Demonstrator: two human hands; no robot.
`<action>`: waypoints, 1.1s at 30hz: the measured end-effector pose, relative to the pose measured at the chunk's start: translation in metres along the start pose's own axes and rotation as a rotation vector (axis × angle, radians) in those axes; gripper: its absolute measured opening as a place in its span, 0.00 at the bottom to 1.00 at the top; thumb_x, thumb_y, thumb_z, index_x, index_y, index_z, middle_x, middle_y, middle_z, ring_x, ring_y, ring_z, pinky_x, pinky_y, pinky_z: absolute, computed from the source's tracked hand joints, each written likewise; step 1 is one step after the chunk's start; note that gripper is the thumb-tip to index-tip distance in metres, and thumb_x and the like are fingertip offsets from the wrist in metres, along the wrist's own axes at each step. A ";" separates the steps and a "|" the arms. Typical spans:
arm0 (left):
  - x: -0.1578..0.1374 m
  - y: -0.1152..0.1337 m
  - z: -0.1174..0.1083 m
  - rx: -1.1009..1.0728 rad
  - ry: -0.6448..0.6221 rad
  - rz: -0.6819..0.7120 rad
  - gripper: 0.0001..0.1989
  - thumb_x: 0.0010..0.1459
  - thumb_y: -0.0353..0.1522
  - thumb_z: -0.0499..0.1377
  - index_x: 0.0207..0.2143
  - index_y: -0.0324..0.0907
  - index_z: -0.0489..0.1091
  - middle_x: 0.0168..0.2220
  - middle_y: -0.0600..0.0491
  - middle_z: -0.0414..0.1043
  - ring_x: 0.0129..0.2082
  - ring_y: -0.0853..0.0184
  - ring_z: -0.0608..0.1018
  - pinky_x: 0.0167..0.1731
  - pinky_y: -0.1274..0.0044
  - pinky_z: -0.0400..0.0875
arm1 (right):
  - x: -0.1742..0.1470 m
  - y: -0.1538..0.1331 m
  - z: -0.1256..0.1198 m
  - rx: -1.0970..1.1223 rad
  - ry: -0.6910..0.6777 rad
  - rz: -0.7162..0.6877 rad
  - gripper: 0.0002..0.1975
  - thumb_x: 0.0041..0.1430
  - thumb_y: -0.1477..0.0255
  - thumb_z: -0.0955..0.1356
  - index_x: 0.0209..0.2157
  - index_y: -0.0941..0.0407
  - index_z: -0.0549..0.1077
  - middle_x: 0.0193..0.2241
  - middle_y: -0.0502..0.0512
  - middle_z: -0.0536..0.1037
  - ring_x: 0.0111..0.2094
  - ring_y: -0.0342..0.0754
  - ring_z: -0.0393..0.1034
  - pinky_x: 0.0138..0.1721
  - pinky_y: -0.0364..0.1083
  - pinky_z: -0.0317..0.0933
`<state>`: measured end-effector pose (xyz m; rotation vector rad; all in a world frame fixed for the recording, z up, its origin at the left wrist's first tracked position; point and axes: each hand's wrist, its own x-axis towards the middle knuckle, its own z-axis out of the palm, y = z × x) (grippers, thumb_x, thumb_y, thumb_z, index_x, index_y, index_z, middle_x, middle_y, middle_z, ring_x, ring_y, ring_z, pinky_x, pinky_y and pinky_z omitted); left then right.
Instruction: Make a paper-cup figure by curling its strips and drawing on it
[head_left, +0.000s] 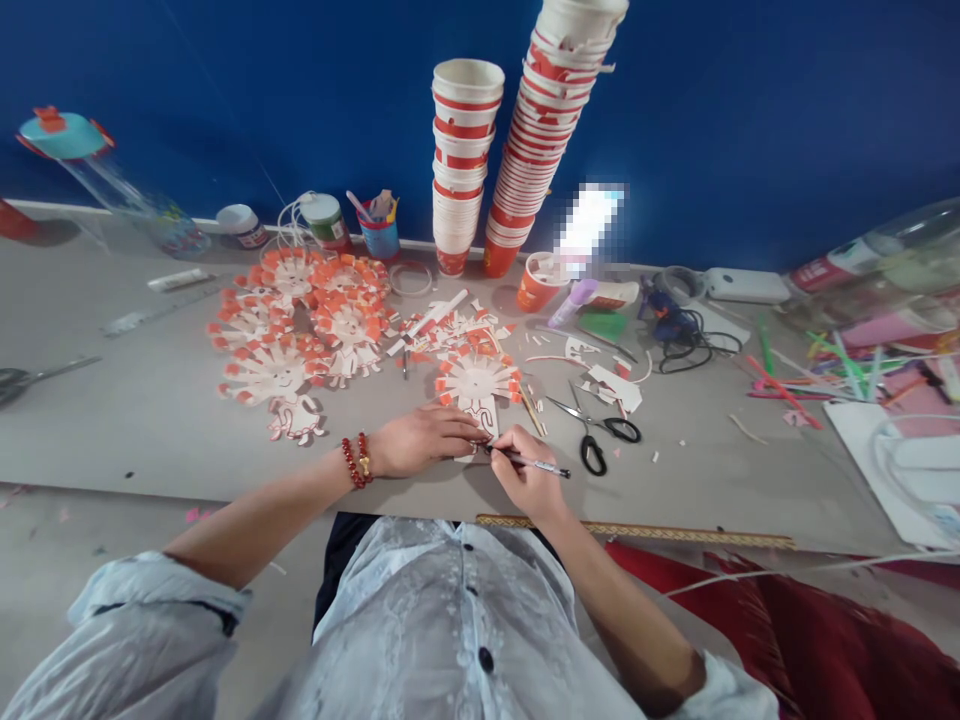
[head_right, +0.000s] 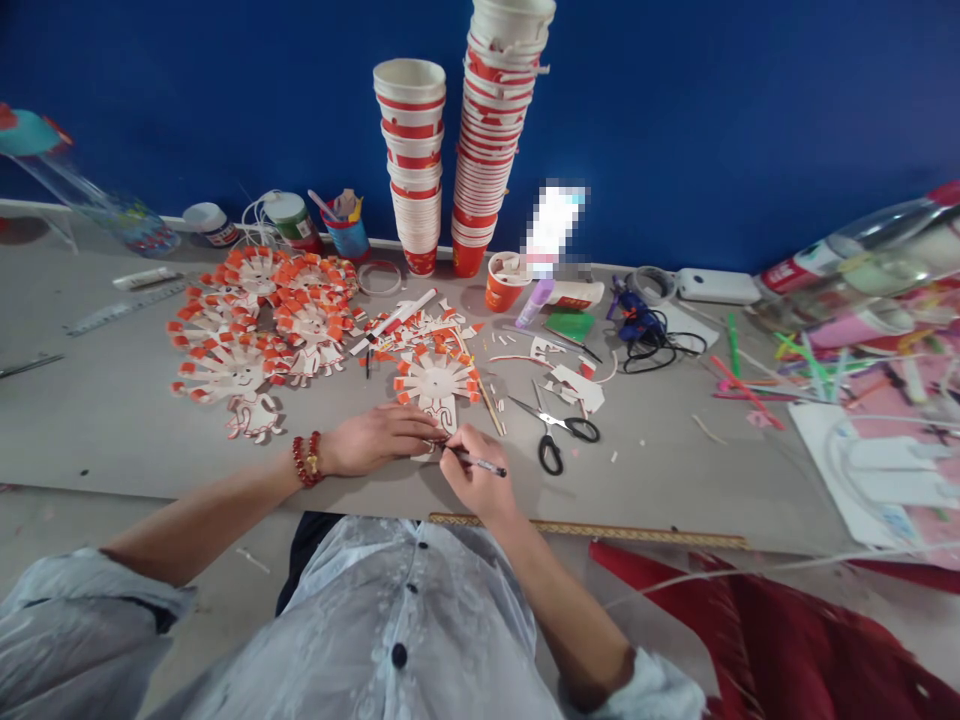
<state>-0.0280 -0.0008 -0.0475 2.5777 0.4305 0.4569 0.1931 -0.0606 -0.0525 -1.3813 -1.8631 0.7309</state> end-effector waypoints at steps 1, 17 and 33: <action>0.000 0.000 0.000 0.002 -0.002 0.001 0.17 0.65 0.27 0.49 0.50 0.47 0.71 0.57 0.49 0.70 0.60 0.61 0.66 0.58 0.65 0.61 | 0.000 0.000 0.000 -0.008 -0.001 -0.003 0.05 0.56 0.72 0.63 0.27 0.52 0.64 0.18 0.46 0.66 0.21 0.44 0.62 0.23 0.42 0.54; -0.001 -0.003 0.003 0.040 -0.017 0.006 0.16 0.65 0.27 0.50 0.51 0.45 0.70 0.57 0.49 0.69 0.60 0.60 0.66 0.58 0.66 0.60 | -0.009 0.005 0.005 -0.177 -0.019 -0.244 0.02 0.57 0.73 0.63 0.30 0.52 0.64 0.24 0.51 0.71 0.28 0.47 0.67 0.31 0.43 0.59; 0.000 -0.001 0.002 0.022 -0.018 -0.001 0.17 0.65 0.27 0.49 0.53 0.46 0.70 0.57 0.49 0.69 0.60 0.61 0.66 0.58 0.66 0.60 | -0.009 0.004 0.005 -0.142 0.001 -0.301 0.04 0.55 0.74 0.63 0.27 0.53 0.64 0.21 0.48 0.67 0.24 0.44 0.62 0.28 0.42 0.55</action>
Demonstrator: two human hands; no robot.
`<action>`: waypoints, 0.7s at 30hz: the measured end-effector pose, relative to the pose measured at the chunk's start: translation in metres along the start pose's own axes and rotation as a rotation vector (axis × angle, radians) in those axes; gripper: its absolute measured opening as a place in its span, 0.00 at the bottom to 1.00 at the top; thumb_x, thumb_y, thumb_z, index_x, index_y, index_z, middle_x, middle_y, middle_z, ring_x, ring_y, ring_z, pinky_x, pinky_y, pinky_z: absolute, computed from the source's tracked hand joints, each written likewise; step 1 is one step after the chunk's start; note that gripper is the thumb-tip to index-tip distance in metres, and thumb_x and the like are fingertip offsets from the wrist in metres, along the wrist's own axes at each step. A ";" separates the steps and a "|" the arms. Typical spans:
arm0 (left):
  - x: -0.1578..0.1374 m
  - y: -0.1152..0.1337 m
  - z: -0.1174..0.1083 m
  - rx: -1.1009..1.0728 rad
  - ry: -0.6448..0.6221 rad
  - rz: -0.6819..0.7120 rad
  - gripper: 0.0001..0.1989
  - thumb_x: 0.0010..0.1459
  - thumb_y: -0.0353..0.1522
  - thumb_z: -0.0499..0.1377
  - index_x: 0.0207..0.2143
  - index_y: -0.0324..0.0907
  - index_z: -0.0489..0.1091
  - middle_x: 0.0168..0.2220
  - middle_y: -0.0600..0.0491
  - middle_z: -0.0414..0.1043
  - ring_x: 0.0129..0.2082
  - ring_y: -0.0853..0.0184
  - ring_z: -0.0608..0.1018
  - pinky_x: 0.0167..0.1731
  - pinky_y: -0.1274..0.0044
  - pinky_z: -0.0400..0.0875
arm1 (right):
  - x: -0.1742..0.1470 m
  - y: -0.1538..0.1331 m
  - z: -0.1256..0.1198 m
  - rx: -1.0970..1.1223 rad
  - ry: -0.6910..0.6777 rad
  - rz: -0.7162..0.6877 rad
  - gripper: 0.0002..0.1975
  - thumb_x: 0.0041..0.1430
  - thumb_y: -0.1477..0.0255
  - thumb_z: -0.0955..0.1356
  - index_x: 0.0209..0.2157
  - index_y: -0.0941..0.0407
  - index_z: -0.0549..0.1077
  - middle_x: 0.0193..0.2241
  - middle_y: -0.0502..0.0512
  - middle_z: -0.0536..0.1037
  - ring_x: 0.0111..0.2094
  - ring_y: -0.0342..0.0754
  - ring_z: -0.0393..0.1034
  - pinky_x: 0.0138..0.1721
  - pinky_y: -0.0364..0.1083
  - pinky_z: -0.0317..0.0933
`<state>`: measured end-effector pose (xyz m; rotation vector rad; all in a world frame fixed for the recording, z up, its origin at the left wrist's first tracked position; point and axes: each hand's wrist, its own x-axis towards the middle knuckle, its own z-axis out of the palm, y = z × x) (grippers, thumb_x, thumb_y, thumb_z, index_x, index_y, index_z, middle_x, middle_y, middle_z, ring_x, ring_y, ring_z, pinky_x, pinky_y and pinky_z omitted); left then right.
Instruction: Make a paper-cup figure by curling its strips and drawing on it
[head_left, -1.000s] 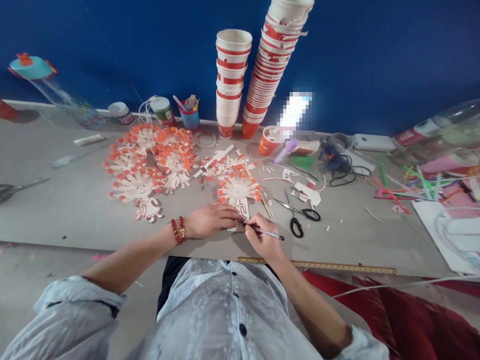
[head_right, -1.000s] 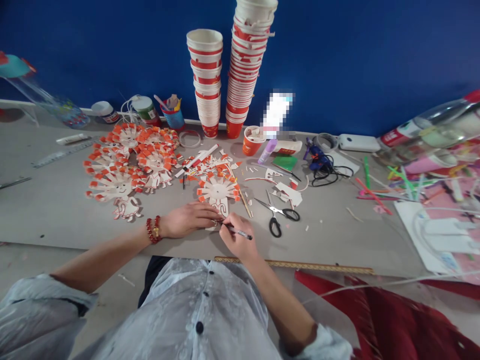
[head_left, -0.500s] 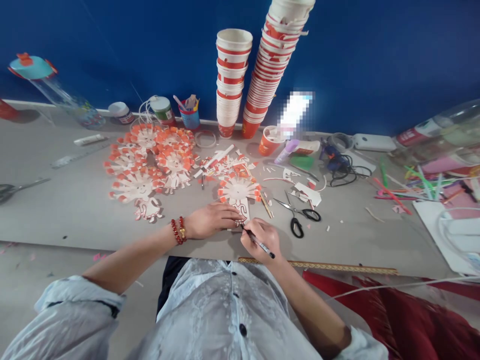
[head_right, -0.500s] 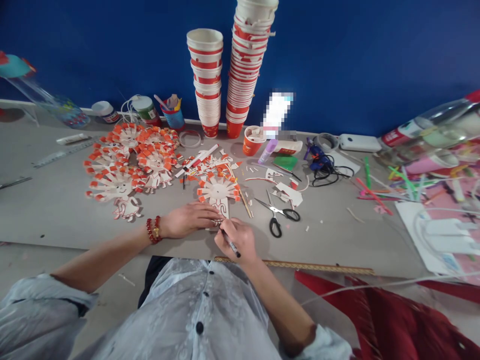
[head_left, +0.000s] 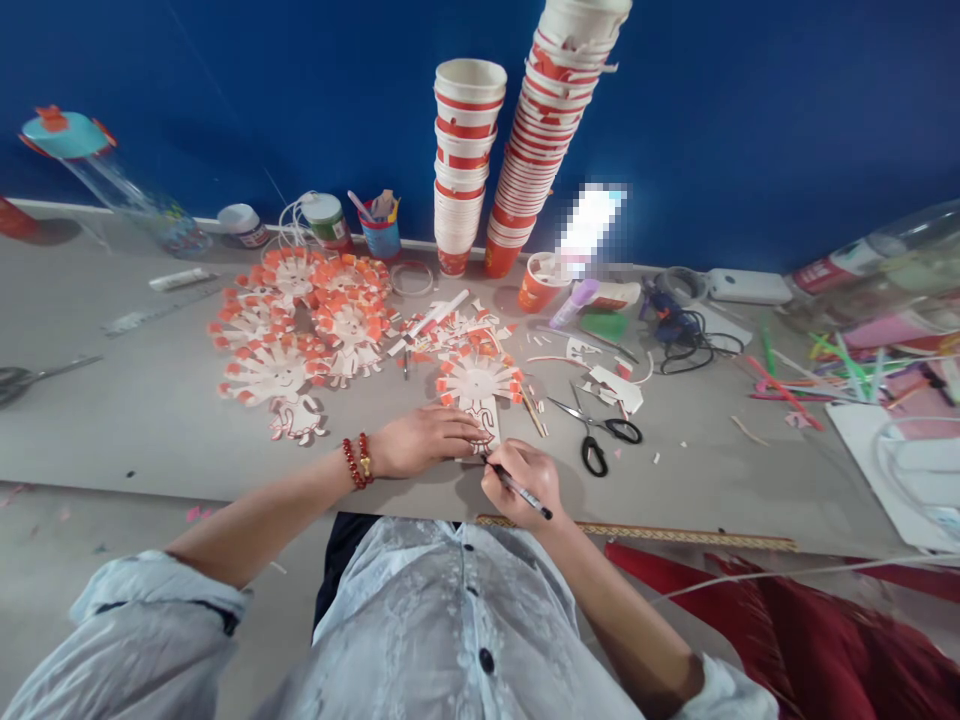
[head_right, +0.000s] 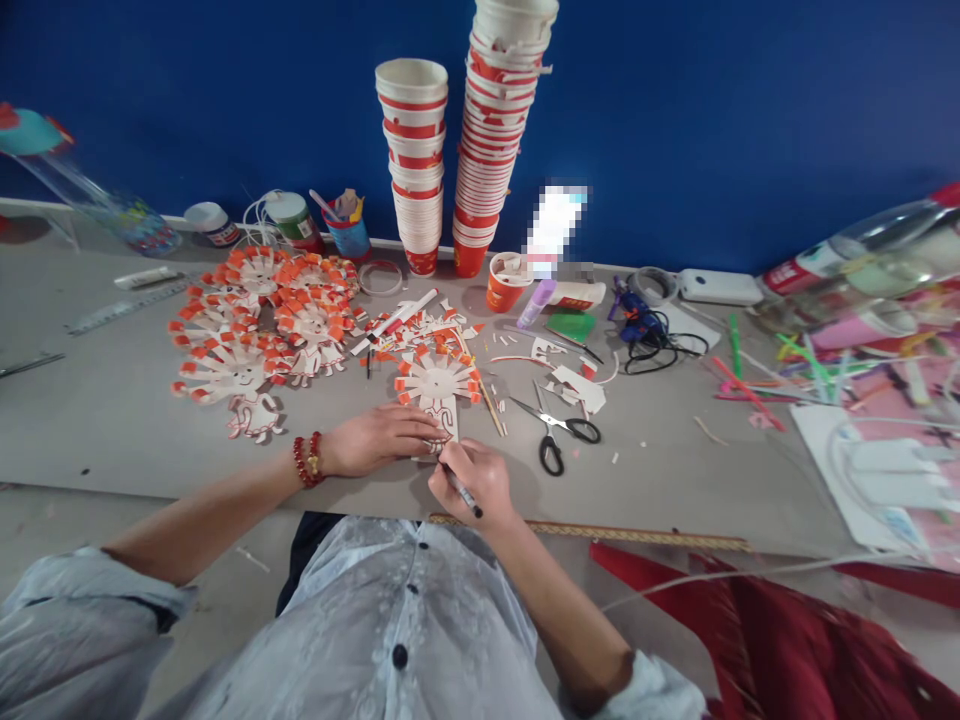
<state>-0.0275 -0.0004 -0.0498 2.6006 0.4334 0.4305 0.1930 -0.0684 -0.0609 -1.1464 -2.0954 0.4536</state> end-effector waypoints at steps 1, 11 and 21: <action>0.000 0.000 0.000 -0.001 0.000 0.000 0.17 0.65 0.27 0.49 0.53 0.46 0.70 0.57 0.49 0.69 0.60 0.61 0.66 0.58 0.66 0.60 | 0.000 0.000 0.000 0.002 -0.003 0.002 0.04 0.55 0.74 0.63 0.27 0.53 0.64 0.21 0.48 0.67 0.24 0.44 0.62 0.28 0.42 0.55; 0.000 0.001 -0.001 -0.008 -0.021 -0.017 0.19 0.65 0.26 0.49 0.54 0.48 0.69 0.57 0.49 0.69 0.60 0.61 0.66 0.58 0.66 0.60 | 0.003 -0.004 -0.003 0.072 0.024 0.047 0.04 0.53 0.74 0.63 0.26 0.53 0.65 0.20 0.48 0.68 0.23 0.44 0.63 0.27 0.42 0.56; -0.002 -0.002 0.001 0.004 -0.029 -0.001 0.20 0.64 0.26 0.48 0.55 0.47 0.67 0.59 0.50 0.67 0.61 0.61 0.64 0.59 0.66 0.59 | 0.010 -0.006 -0.008 0.156 -0.063 0.210 0.05 0.54 0.73 0.63 0.25 0.53 0.64 0.19 0.47 0.67 0.22 0.43 0.62 0.26 0.41 0.55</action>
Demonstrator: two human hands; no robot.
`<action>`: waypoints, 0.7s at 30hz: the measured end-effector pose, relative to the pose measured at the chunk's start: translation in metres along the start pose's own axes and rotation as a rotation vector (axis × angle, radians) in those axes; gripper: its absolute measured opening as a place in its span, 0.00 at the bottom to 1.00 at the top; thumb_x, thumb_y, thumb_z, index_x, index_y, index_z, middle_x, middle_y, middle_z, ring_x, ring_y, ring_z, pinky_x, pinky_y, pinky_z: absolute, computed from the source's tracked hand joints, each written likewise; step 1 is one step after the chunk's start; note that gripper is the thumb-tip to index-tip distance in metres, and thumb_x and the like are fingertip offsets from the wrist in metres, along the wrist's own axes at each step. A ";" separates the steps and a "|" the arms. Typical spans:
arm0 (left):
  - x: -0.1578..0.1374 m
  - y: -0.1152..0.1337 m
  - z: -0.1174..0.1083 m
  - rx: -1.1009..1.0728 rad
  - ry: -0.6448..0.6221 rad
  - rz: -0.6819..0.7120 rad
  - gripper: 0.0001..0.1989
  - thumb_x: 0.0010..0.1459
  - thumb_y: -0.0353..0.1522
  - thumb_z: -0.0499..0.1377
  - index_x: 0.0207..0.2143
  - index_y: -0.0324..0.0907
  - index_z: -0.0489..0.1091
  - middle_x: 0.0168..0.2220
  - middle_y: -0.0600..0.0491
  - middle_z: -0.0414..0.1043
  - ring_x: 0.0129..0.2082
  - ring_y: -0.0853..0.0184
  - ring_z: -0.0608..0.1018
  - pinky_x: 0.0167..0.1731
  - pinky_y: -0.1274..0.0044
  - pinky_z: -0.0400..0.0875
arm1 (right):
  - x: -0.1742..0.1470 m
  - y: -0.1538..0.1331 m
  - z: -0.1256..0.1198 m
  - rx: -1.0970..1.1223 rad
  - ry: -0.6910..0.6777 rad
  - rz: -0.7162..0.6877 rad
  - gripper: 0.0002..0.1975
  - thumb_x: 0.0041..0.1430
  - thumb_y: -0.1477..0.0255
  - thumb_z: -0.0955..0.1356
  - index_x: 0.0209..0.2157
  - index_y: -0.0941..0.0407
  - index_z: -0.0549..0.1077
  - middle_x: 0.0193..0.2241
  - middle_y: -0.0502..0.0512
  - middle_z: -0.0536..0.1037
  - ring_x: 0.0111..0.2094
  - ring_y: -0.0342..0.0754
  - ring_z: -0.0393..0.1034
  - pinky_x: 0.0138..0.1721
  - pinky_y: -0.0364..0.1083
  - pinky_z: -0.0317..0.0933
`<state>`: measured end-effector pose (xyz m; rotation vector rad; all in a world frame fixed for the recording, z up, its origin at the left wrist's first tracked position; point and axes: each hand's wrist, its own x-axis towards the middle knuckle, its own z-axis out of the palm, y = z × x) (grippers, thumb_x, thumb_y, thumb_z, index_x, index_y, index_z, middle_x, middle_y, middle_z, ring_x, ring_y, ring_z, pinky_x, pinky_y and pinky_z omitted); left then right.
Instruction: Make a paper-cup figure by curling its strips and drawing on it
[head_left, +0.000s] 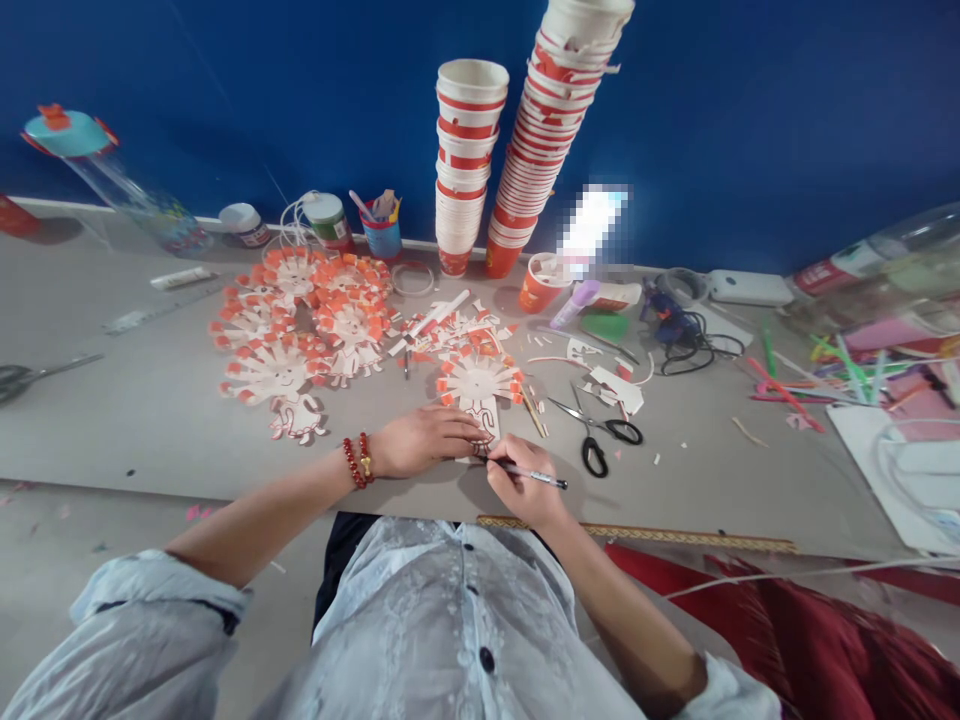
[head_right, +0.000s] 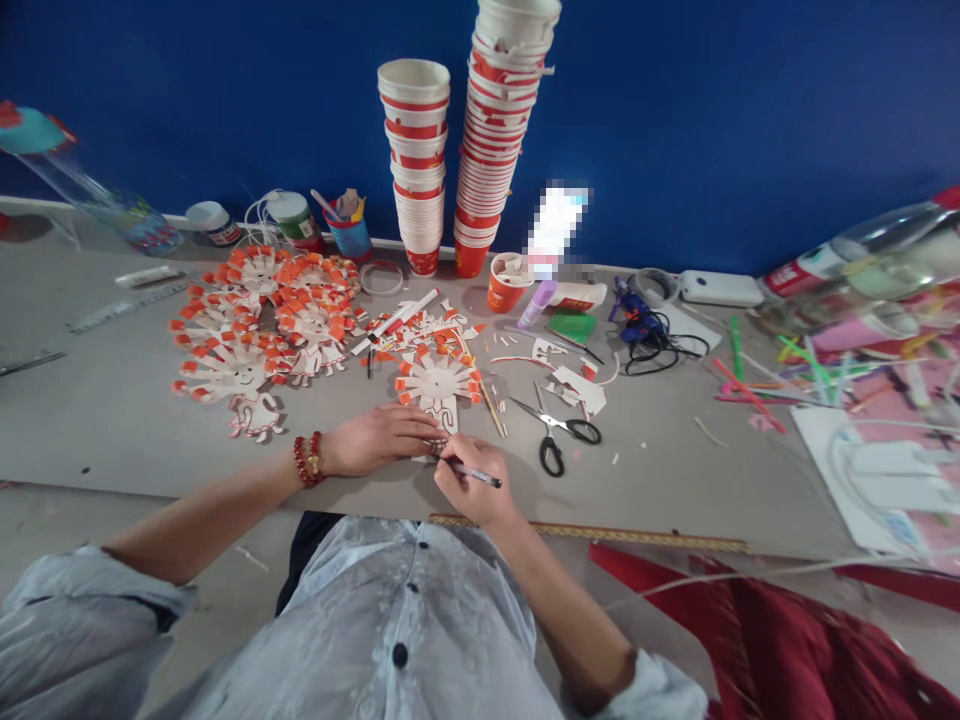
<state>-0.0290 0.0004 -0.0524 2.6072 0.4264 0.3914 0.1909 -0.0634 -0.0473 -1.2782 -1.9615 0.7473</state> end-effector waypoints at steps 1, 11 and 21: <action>0.000 0.000 0.000 0.001 0.000 -0.001 0.20 0.64 0.26 0.48 0.55 0.47 0.67 0.59 0.50 0.67 0.61 0.61 0.64 0.59 0.66 0.59 | 0.000 0.000 0.000 0.000 -0.005 0.002 0.05 0.54 0.73 0.63 0.25 0.53 0.64 0.19 0.47 0.67 0.22 0.43 0.62 0.26 0.41 0.55; 0.001 0.000 0.000 0.001 0.010 0.010 0.19 0.64 0.26 0.48 0.54 0.46 0.68 0.58 0.49 0.69 0.61 0.61 0.65 0.59 0.66 0.60 | 0.000 0.002 0.000 0.009 0.038 0.013 0.05 0.53 0.74 0.63 0.24 0.53 0.63 0.18 0.46 0.64 0.21 0.43 0.60 0.24 0.41 0.53; 0.002 0.006 -0.005 0.016 0.006 -0.015 0.19 0.65 0.26 0.48 0.53 0.48 0.69 0.58 0.50 0.69 0.60 0.62 0.66 0.58 0.68 0.60 | -0.009 0.012 0.005 0.261 0.262 0.165 0.07 0.63 0.69 0.63 0.41 0.54 0.69 0.29 0.53 0.78 0.29 0.47 0.74 0.30 0.44 0.66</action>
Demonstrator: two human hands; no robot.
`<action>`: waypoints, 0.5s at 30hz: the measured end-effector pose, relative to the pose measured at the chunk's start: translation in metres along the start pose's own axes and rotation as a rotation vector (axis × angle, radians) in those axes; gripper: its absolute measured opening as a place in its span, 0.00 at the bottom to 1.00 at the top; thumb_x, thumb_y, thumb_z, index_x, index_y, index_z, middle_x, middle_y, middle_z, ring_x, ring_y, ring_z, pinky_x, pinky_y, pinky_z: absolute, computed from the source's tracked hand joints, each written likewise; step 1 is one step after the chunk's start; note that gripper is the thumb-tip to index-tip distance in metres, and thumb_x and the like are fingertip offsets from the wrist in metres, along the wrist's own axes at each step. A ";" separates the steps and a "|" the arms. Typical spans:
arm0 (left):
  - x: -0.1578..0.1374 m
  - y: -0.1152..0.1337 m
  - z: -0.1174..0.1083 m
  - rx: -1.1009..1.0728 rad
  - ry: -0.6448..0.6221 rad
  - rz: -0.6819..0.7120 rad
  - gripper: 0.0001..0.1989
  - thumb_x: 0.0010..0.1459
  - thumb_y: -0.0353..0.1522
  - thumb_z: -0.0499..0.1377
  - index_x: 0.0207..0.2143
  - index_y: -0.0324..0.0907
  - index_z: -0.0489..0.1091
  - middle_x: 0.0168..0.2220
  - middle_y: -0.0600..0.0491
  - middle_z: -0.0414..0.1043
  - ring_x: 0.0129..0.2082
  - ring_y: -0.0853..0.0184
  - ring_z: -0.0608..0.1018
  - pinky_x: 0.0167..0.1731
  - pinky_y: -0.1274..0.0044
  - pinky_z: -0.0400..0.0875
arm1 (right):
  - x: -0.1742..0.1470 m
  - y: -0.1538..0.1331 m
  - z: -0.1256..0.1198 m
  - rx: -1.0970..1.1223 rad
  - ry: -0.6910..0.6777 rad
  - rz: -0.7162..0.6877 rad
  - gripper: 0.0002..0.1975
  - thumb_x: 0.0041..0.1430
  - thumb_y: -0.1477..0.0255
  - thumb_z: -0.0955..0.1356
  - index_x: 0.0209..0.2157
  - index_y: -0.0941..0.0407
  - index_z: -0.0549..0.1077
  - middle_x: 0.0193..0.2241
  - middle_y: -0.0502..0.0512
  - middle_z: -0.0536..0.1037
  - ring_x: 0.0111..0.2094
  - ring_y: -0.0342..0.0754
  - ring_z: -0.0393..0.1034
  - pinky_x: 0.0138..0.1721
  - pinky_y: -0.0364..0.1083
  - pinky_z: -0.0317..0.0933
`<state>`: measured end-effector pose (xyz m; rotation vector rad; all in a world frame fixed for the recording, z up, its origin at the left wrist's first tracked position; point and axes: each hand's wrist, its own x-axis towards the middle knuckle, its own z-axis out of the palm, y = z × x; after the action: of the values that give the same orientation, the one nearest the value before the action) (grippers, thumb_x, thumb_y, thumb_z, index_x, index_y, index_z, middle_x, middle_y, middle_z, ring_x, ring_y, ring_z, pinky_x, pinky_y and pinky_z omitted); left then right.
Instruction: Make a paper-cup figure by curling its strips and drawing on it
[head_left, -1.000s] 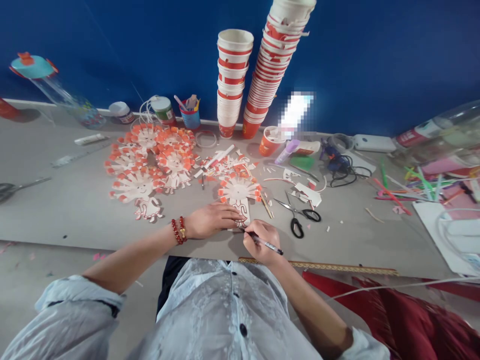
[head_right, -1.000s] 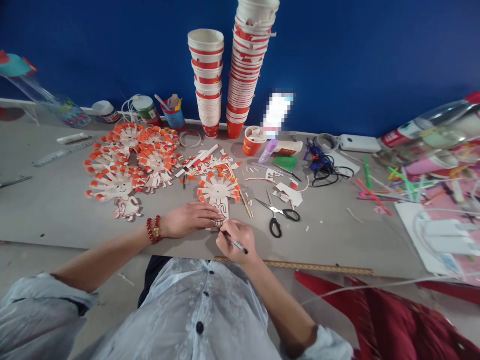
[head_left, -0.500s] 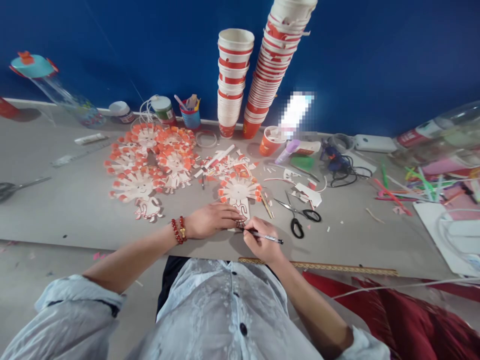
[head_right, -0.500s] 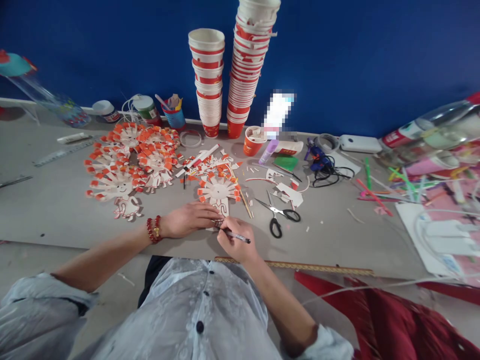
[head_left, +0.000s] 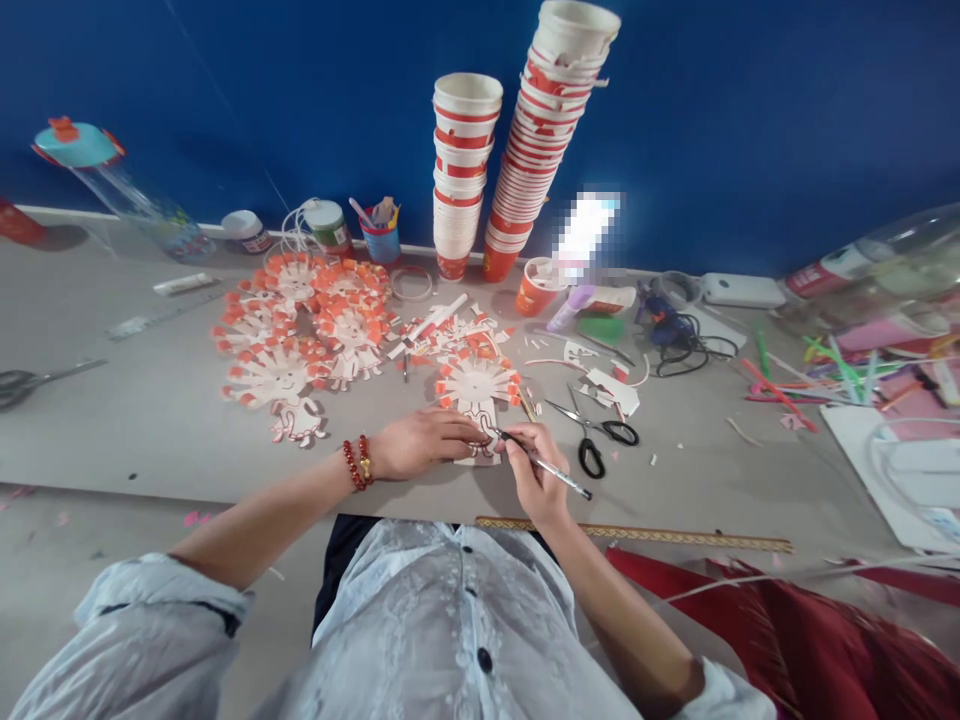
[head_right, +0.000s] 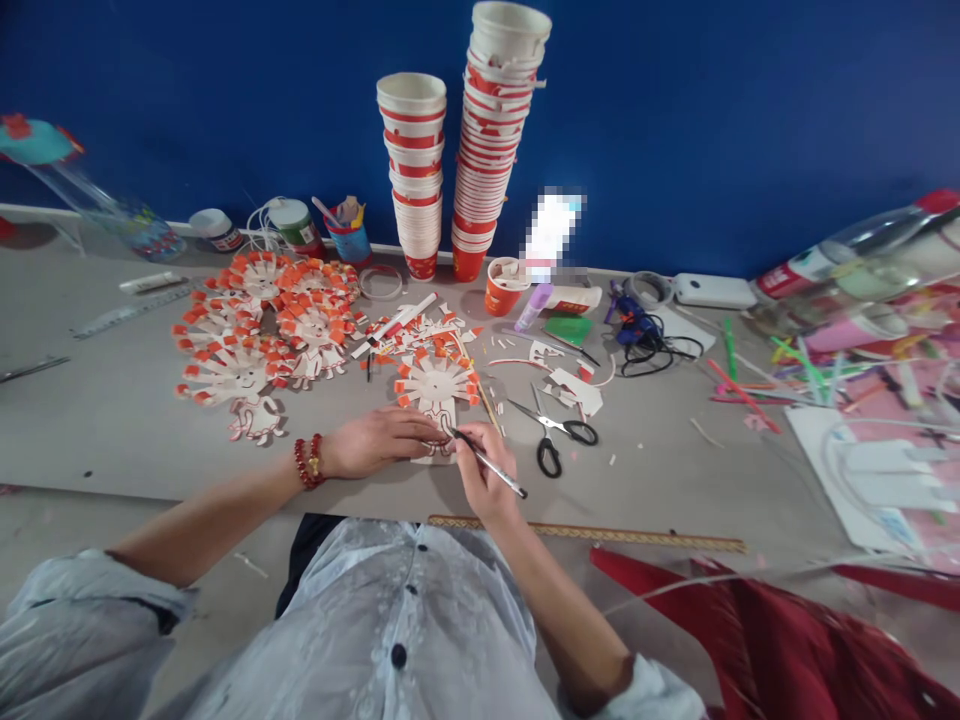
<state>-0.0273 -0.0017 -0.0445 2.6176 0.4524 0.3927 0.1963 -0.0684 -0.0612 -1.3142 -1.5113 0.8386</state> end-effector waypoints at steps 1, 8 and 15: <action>0.000 0.001 -0.001 0.012 0.007 -0.003 0.19 0.66 0.27 0.48 0.54 0.48 0.69 0.58 0.50 0.68 0.59 0.62 0.67 0.58 0.68 0.61 | 0.001 0.000 0.000 -0.005 0.018 -0.012 0.09 0.64 0.69 0.63 0.44 0.54 0.69 0.32 0.55 0.79 0.32 0.48 0.75 0.33 0.45 0.68; 0.000 0.011 -0.003 0.134 0.014 -0.050 0.18 0.66 0.29 0.49 0.54 0.52 0.68 0.59 0.49 0.64 0.56 0.62 0.69 0.55 0.72 0.63 | 0.008 -0.007 0.001 -0.288 -0.045 -0.202 0.16 0.67 0.71 0.61 0.54 0.52 0.68 0.43 0.58 0.78 0.44 0.51 0.73 0.44 0.49 0.67; -0.013 0.028 -0.001 0.353 0.007 -0.116 0.18 0.62 0.28 0.54 0.54 0.47 0.67 0.55 0.44 0.66 0.56 0.56 0.67 0.55 0.64 0.64 | 0.010 -0.002 0.006 -0.432 -0.036 -0.319 0.13 0.67 0.73 0.61 0.49 0.53 0.72 0.30 0.56 0.77 0.32 0.49 0.72 0.34 0.46 0.65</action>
<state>-0.0324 -0.0296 -0.0332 2.9092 0.7302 0.3065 0.1899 -0.0587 -0.0597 -1.3101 -1.9408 0.3424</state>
